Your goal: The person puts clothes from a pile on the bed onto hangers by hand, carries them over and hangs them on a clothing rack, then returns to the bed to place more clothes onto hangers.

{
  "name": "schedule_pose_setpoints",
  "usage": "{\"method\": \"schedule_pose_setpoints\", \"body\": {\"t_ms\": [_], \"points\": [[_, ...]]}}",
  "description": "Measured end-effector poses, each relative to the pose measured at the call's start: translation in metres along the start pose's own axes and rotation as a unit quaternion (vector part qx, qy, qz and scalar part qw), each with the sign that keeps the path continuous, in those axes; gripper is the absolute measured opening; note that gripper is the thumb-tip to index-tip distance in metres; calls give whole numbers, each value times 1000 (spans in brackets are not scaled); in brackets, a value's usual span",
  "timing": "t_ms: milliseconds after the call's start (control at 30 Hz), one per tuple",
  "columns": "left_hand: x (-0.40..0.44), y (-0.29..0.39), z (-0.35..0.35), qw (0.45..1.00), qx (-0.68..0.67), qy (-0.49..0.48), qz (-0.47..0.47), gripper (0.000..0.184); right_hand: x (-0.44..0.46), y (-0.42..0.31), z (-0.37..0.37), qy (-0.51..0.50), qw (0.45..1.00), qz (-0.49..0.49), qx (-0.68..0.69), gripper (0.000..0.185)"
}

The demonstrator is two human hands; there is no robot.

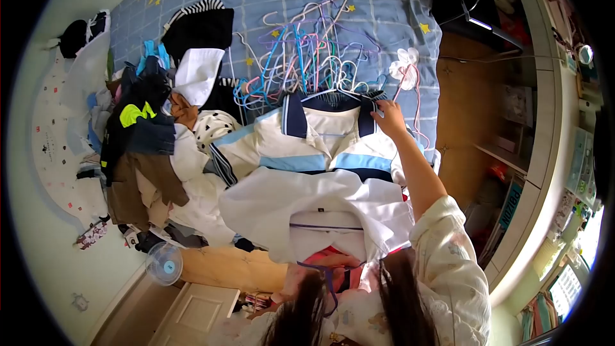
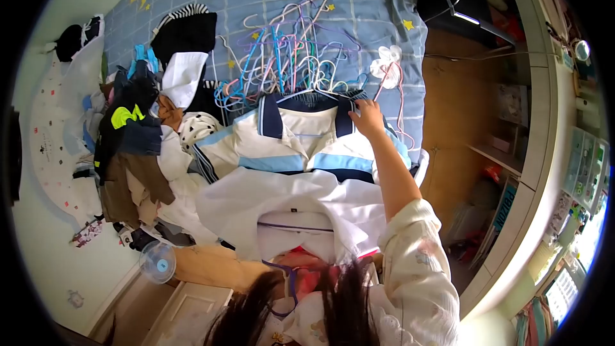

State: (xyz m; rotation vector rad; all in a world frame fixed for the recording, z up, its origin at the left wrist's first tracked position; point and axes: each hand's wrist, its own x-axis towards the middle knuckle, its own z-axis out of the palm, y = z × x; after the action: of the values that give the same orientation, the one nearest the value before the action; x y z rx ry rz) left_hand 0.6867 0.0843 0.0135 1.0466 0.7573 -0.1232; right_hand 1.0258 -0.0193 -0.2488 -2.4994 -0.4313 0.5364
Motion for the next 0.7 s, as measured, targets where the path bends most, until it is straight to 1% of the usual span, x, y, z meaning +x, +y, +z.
{"method": "schedule_pose_setpoints", "body": {"t_ms": [33,67,100,167,233,300,367,433,467,500,567,600,633,667,700], "points": [[-4,-1,-3,1000,1,-2,-1,22,2,-19,-5,-32,997,66,4,37],[-7,-3,-3,1000,-1,-3,4,23,2,-21,5,33,999,-11,7,28],[-12,-2,-5,1000,-3,-5,-1,24,-1,-39,-7,-44,999,9,28,25],[-19,-2,-6,1000,-8,-10,1,25,-18,-48,-8,27,997,-54,55,22],[-24,-1,-7,1000,-17,-19,14,27,-37,-50,-18,135,979,-151,7,23],[-35,-1,-10,999,-23,-26,28,28,-60,-41,-21,57,990,-60,118,23],[-47,-2,-14,998,-23,-40,53,30,-91,-54,-39,41,982,-30,181,21],[-58,-3,-16,993,-35,-57,93,32,-129,-88,-66,81,977,-37,195,18],[-64,-2,-16,990,-42,-66,116,33,-145,-97,-71,91,967,-44,232,18],[-71,3,-16,990,-43,-56,118,34,-165,-105,-76,98,957,-48,268,18],[-83,26,-12,996,-35,-19,85,39,-217,-154,-108,89,950,-23,298,22],[-84,19,-17,992,-47,-30,113,42,-242,-170,-118,56,934,3,354,22],[-87,11,-24,988,-58,-40,139,45,-269,-189,-133,68,935,-42,346,23],[-104,32,-19,989,-4,-29,143,47,-297,-202,-140,64,930,-46,358,24],[-107,25,-19,985,-57,-28,160,49,-325,-214,-145,59,926,-51,369,24]]}}
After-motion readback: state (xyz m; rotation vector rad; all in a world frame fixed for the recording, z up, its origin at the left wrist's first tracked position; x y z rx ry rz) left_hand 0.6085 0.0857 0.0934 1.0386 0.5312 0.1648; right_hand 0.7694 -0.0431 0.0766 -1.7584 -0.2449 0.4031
